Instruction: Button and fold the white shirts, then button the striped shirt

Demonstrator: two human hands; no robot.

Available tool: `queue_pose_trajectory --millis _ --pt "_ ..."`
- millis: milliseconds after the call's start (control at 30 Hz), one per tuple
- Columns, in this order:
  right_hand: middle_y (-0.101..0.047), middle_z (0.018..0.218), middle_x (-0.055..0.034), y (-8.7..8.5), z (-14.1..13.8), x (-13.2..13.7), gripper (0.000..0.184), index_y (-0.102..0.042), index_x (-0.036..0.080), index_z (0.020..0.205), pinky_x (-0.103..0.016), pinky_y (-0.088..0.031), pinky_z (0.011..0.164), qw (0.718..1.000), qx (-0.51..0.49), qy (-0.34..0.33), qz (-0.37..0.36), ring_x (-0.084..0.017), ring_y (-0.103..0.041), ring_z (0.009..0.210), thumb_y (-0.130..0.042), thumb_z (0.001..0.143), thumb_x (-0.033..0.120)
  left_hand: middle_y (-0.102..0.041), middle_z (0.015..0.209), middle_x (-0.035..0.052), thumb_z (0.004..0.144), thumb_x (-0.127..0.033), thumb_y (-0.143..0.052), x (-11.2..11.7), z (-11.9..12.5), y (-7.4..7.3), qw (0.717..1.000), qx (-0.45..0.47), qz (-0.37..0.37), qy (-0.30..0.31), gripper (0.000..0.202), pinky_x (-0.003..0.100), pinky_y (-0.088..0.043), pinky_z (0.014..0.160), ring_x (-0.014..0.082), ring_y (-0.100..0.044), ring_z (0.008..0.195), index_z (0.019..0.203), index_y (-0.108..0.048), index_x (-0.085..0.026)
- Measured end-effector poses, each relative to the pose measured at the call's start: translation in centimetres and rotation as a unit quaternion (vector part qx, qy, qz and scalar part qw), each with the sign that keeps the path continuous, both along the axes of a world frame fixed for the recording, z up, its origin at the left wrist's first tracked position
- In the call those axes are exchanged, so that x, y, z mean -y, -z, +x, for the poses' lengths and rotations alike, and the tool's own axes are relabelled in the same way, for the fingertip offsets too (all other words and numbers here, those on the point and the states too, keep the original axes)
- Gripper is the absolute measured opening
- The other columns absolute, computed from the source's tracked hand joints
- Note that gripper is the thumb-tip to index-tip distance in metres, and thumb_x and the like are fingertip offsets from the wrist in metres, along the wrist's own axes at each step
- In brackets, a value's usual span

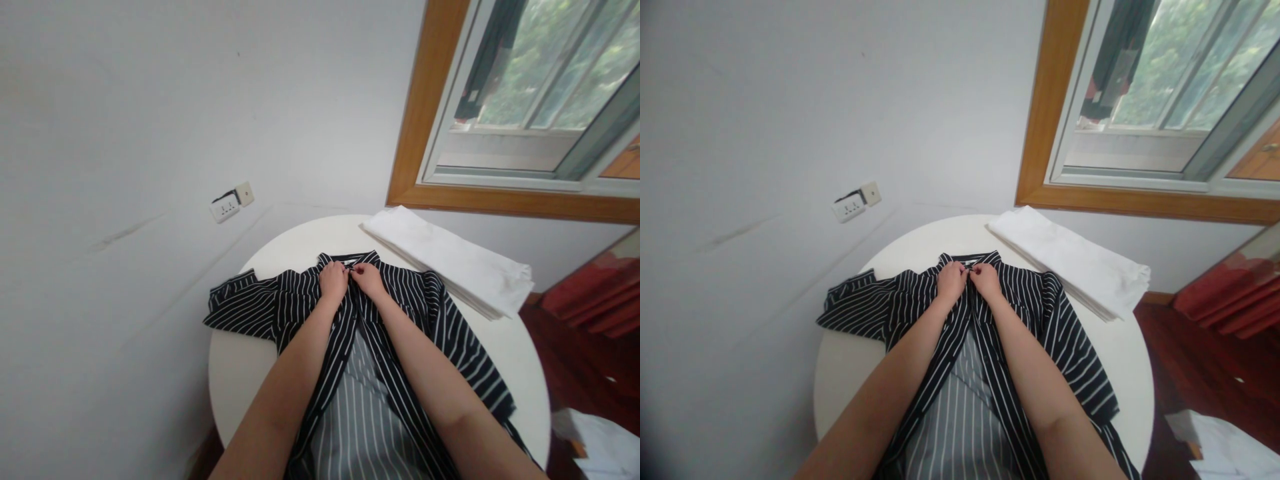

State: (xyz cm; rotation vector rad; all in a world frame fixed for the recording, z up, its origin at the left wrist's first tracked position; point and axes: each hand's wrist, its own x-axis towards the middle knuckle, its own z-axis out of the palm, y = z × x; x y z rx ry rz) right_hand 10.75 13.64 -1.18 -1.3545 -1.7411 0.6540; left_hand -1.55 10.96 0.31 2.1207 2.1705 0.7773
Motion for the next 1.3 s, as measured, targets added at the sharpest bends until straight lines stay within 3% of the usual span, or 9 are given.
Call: queue_pose_trajectory --millis 167,367,500,833,1133,1300 --pt "-0.059 0.060 0.0006 -0.3 0.3 0.1 0.015 -0.063 0.017 0.065 -0.024 -0.042 0.062 1.000 -0.028 -0.010 -0.001 -0.014 -0.052 0.059 -0.052 0.073 0.023 -0.061 0.095 0.0078 0.090 -0.031 -0.051 0.0 -0.2 0.0 1.000 0.006 0.009 0.007 0.017 0.031 -0.040 0.081 0.0205 -0.057 0.092 0.090 -0.062 -0.018" --pt "-0.059 0.066 0.0010 -0.2 -0.1 0.3 0.018 -0.063 0.017 0.078 -0.021 -0.045 0.051 0.996 -0.083 -0.020 -0.020 -0.011 -0.053 0.053 -0.048 0.078 0.026 -0.063 0.089 0.0066 0.089 -0.029 -0.050 -0.3 -0.3 0.0 0.999 0.034 0.010 0.005 0.020 0.030 -0.040 0.081 0.0196 -0.058 0.088 0.084 -0.066 -0.019" --pt "-0.054 0.060 0.0031 0.3 -0.5 0.3 0.014 -0.061 0.017 0.073 -0.019 -0.044 0.045 0.994 -0.095 -0.028 -0.039 -0.009 -0.050 0.046 -0.049 0.077 0.024 -0.064 0.087 0.0063 0.090 -0.030 -0.048 -0.3 -0.5 -0.2 0.999 0.049 -0.002 0.001 0.024 0.030 -0.041 0.080 0.0194 -0.059 0.087 0.082 -0.068 -0.019" --pt "-0.061 0.066 0.0012 0.6 -0.4 0.0 0.012 -0.063 0.017 0.077 -0.019 -0.048 0.047 0.991 -0.112 -0.028 -0.069 -0.010 -0.054 0.050 -0.052 0.077 0.020 -0.066 0.089 0.0055 0.092 -0.032 -0.045 -0.4 -0.6 0.1 0.999 0.052 0.000 -0.002 0.027 0.028 -0.042 0.082 0.0186 -0.059 0.089 0.082 -0.068 -0.020" --pt "-0.057 0.063 0.0040 0.6 -0.5 -0.2 0.017 -0.060 0.015 0.088 -0.019 -0.049 0.042 0.978 -0.156 -0.077 -0.118 -0.010 -0.058 0.051 -0.054 0.072 0.010 -0.066 0.090 0.0058 0.090 -0.028 -0.047 -0.4 -1.1 0.2 0.998 0.056 0.002 0.024 0.024 0.029 -0.042 0.085 0.0185 -0.059 0.090 0.084 -0.069 -0.019" --pt "-0.058 0.065 0.0048 0.0 -0.2 0.0 0.019 -0.060 0.016 0.092 -0.020 -0.055 0.048 0.965 -0.189 -0.112 -0.144 -0.011 -0.062 0.057 -0.059 0.073 0.011 -0.067 0.091 0.0053 0.089 -0.024 -0.048 -0.5 -1.3 0.0 0.997 0.074 -0.014 0.030 0.023 0.029 -0.042 0.085 0.0179 -0.059 0.091 0.086 -0.070 -0.020"
